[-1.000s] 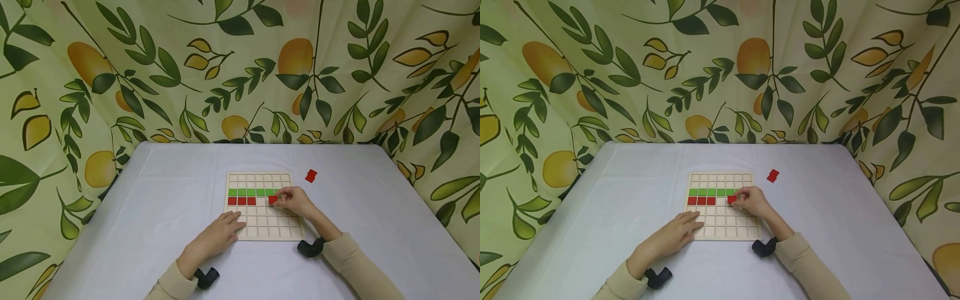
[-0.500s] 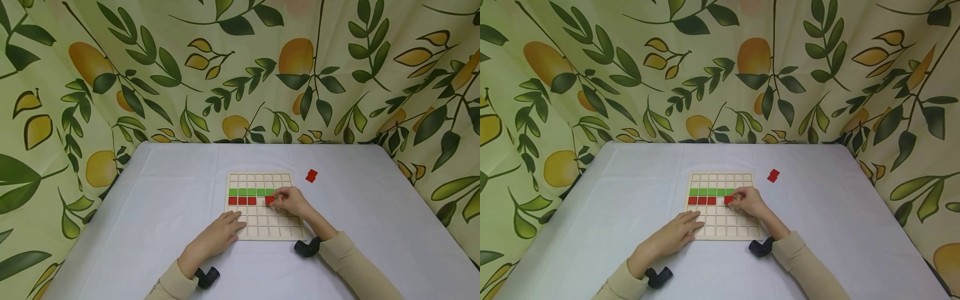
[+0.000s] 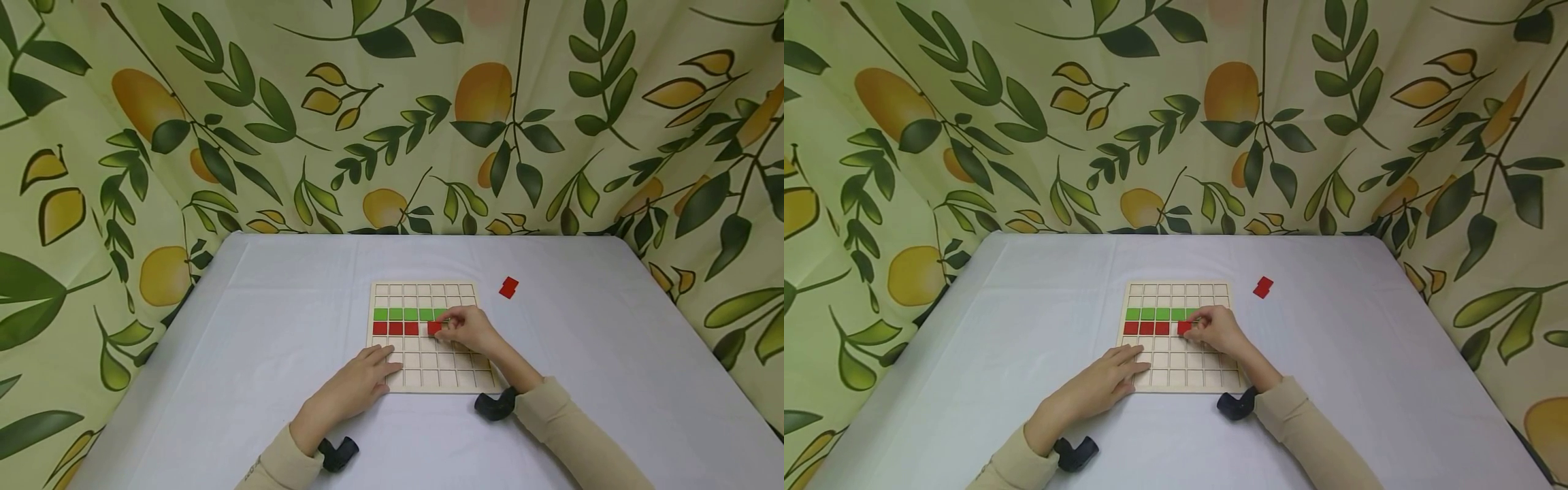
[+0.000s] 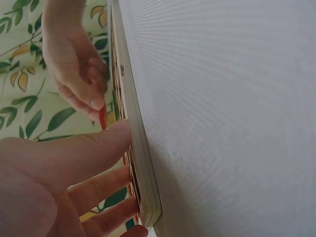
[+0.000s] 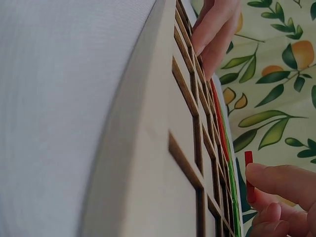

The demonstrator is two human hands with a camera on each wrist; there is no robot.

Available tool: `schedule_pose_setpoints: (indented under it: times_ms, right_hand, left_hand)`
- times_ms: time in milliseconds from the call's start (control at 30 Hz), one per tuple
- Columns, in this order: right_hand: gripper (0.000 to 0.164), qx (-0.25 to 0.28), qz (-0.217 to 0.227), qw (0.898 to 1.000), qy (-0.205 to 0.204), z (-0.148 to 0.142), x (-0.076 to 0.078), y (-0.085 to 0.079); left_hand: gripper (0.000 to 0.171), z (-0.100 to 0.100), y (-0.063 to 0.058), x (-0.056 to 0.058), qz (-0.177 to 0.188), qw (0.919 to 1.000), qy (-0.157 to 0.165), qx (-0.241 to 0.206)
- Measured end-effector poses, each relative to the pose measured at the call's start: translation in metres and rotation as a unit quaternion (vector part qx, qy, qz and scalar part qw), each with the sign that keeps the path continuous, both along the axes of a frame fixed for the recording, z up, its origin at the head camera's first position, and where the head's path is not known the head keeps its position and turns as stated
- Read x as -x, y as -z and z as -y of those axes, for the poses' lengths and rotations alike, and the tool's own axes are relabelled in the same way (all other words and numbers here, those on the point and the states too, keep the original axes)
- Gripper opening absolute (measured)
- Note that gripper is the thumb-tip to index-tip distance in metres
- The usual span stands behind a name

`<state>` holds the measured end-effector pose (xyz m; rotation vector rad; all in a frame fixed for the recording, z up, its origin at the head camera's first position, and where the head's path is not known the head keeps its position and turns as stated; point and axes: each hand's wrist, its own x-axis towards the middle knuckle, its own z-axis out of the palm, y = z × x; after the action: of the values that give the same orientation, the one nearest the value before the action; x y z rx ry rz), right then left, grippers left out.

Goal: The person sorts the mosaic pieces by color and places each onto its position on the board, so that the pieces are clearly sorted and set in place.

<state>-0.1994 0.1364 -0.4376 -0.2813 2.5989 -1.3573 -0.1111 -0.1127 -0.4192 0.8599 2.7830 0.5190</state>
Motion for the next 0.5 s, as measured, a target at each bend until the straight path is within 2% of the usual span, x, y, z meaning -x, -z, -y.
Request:
schedule_pose_setpoints:
  times_ms: [333,500]
  right_hand:
    - [0.024,-0.007,-0.016,1.0,0.002,0.0065,-0.0012,0.0013]
    - [0.024,-0.001,-0.005,1.0,0.005,0.0096,-0.0009,0.0013]
  left_hand:
    - [0.039,0.0,0.0005,0.0003,-0.007,1.0,0.005,0.003]
    - [0.04,-0.0001,0.0007,0.0007,-0.006,1.0,0.003,0.001]
